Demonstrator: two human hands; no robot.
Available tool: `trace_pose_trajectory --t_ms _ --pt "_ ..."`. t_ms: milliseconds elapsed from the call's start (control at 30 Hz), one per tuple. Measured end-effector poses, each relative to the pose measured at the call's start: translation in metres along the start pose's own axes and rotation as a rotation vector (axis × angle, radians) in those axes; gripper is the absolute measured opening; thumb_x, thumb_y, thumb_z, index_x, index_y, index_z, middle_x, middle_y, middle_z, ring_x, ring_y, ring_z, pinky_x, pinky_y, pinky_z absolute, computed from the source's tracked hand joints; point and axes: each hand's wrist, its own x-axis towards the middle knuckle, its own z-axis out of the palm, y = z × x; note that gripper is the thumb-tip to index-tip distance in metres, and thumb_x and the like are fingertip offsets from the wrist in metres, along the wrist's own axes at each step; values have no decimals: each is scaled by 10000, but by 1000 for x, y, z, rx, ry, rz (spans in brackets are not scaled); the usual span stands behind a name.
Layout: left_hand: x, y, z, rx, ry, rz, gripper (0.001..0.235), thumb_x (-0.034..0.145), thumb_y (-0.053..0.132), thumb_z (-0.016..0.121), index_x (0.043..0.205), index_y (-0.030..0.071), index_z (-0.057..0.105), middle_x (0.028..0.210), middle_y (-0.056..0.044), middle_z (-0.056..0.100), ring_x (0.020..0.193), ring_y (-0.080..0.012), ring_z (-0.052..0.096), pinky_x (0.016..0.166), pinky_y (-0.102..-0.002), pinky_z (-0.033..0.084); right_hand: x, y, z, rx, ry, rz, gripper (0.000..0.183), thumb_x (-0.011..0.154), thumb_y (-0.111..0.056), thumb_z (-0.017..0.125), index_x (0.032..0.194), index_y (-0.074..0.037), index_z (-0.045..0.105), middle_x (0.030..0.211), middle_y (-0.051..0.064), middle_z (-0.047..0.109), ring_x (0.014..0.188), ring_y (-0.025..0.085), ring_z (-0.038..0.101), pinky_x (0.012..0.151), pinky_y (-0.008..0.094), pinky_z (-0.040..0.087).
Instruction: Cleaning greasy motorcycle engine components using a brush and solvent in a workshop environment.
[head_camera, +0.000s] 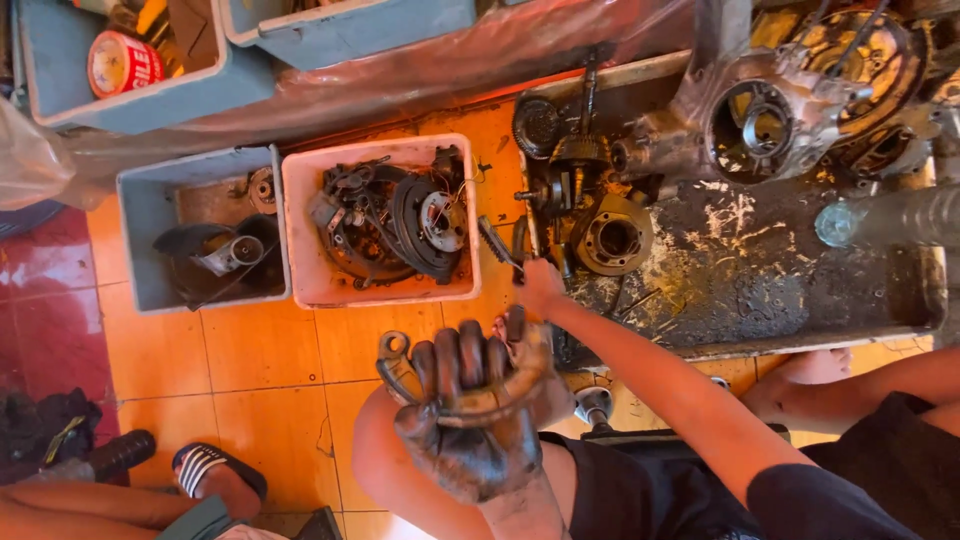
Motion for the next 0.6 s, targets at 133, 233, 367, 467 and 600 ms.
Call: trace_pose_trajectory --t_ms 133,233,367,467,600 --pt "-14 -4 16 23 -66 26 462 963 392 621 1201 -5 622 1207 -154 586 1162 -359 521 1018 -606 412 -45 -1 -62 320 -63 -78 216 914 -200 658 914 15 629 704 162 682 499 259 616 465 360 481" --pt "-24 -9 30 41 -126 38 452 973 365 621 1222 -12 616 1249 -158 581 1215 -369 518 1063 -627 412 -107 -7 -148 322 -75 -222 274 879 -151 709 1045 51 627 885 233 709 733 405 692 589 474 543" --pt "-34 -22 48 53 -212 44 441 985 330 622 1250 -22 608 1304 -164 575 1287 -382 513 1123 -656 412 -156 69 -174 53 -3 -416 569 836 -215 750 1251 128 568 1207 345 655 962 541 682 779 607 564" --pt "-44 -30 60 71 -268 49 434 995 304 623 1271 -30 602 1346 -168 570 1340 -391 509 1167 -677 412 -177 144 -158 -185 -93 -348 492 909 -329 681 1299 -55 559 1151 120 653 822 301 721 623 436 612" --pt "-44 -44 68 160 -163 145 301 994 201 617 1197 -17 575 1173 -187 598 1193 -423 573 1131 -662 502 -180 216 -131 -364 -116 -194 523 936 -285 627 1371 -16 516 1276 175 591 873 409 714 709 543 593"
